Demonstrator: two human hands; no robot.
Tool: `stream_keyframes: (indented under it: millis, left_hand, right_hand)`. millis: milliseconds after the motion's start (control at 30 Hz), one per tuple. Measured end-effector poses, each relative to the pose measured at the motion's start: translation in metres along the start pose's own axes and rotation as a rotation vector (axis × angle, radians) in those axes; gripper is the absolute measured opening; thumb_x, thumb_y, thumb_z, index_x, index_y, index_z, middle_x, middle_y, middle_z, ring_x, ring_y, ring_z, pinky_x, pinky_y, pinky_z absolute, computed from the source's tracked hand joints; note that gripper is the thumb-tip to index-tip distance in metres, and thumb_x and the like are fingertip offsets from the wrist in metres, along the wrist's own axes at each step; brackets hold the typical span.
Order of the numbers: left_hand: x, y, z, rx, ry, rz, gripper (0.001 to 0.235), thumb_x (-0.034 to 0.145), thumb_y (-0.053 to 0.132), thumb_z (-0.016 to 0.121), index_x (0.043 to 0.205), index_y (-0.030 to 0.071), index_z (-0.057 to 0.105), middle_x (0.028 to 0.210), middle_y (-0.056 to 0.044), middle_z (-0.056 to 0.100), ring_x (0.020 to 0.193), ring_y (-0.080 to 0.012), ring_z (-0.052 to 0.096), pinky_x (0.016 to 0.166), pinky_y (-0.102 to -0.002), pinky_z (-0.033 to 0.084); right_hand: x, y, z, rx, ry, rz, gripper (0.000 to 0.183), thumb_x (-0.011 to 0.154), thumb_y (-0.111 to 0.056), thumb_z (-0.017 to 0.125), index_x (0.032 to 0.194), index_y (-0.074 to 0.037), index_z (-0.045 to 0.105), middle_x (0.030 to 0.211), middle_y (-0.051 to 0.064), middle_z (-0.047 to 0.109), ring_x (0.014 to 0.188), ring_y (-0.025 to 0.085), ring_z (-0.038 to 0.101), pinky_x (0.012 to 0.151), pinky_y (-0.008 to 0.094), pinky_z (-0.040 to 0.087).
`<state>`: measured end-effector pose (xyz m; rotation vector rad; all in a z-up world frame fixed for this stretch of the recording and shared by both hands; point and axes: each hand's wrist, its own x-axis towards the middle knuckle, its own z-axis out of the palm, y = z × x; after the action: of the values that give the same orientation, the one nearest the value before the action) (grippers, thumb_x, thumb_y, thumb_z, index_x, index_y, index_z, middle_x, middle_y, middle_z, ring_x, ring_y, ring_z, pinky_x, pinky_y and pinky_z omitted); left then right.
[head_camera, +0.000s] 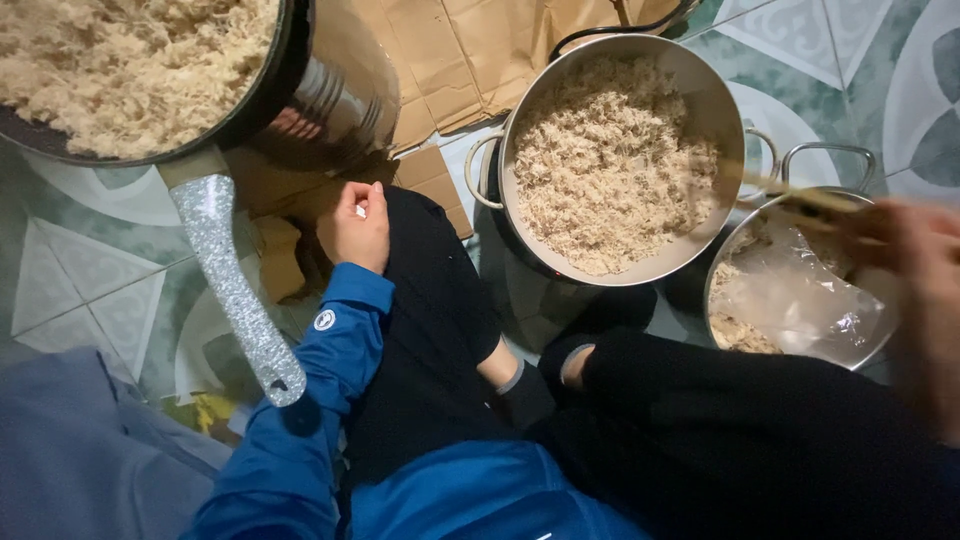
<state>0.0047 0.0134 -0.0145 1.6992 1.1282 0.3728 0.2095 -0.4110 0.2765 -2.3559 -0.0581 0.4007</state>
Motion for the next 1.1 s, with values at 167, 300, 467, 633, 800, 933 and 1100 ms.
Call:
stream_keyframes:
  millis: [167,300,467,633,800,933,1100]
  left_hand:
    - [0.005,-0.010,0.002,-0.048,-0.024,0.006,0.025,0.107,0.034,0.061,0.087,0.020,0.055,0.071,0.006,0.050,0.063,-0.0084,0.046,0.059,-0.031,0.039]
    - [-0.003,0.008,-0.003,-0.003,-0.030,-0.009,0.024,0.108,0.034,0.060,0.089,0.020,0.058,0.073,0.004,0.055,0.066,-0.0106,0.052,0.062,-0.031,0.044]
    - [-0.002,0.009,-0.003,0.064,-0.012,-0.035,0.026,0.106,0.038,0.060,0.086,0.022,0.056,0.073,0.004,0.056,0.068,-0.0129,0.054,0.064,-0.035,0.044]
    - [0.002,-0.010,0.000,-0.090,-0.046,0.022,0.023,0.107,0.033,0.060,0.089,0.020,0.054,0.071,0.005,0.047,0.063,-0.0082,0.045,0.059,-0.030,0.038]
    - [-0.007,0.003,-0.004,0.033,-0.026,-0.041,0.022,0.104,0.038,0.060,0.089,0.023,0.057,0.076,0.004,0.056,0.069,-0.0131,0.055,0.067,-0.035,0.046]
    - [-0.011,-0.005,-0.006,0.056,0.012,0.051,0.021,0.103,0.036,0.062,0.088,0.021,0.058,0.080,0.002,0.061,0.074,-0.0155,0.060,0.072,-0.036,0.050]
    - [-0.028,0.002,-0.010,0.400,0.155,0.176,0.017,0.093,0.041,0.069,0.082,0.028,0.064,0.069,-0.004,0.069,0.068,-0.0355,0.070,0.062,-0.051,0.051]
  right_hand:
    - [-0.002,-0.003,0.026,0.056,-0.045,-0.242,0.022,0.129,-0.007,0.056,0.130,0.011,0.069,0.114,0.027,0.072,0.098,0.032,0.074,0.088,0.037,0.063]
    - [-0.021,-0.030,0.024,0.146,-0.036,-0.210,0.029,0.128,-0.013,0.050,0.128,0.011,0.067,0.119,0.026,0.071,0.103,0.035,0.076,0.092,0.038,0.065]
    - [-0.012,-0.024,0.033,0.167,-0.189,-0.109,0.019,0.115,-0.007,0.056,0.119,0.008,0.068,0.111,0.024,0.074,0.098,0.032,0.077,0.092,0.035,0.064]
    - [-0.010,0.020,0.019,0.154,0.026,-0.208,0.012,0.125,-0.012,0.064,0.120,-0.003,0.070,0.123,0.016,0.073,0.111,0.024,0.075,0.107,0.032,0.065]
    - [-0.009,0.032,0.013,0.095,0.200,-0.267,0.014,0.136,-0.017,0.068,0.128,-0.007,0.075,0.112,0.008,0.074,0.097,0.016,0.072,0.074,0.026,0.056]
    - [-0.013,0.016,0.025,0.099,0.011,-0.479,0.010,0.122,0.004,0.066,0.121,0.011,0.073,0.104,0.022,0.073,0.088,0.026,0.071,0.081,0.032,0.062]
    - [-0.011,-0.005,-0.004,-0.042,0.025,-0.139,0.023,0.130,-0.029,0.062,0.123,-0.008,0.069,0.117,0.009,0.069,0.103,0.020,0.066,0.091,0.029,0.048]
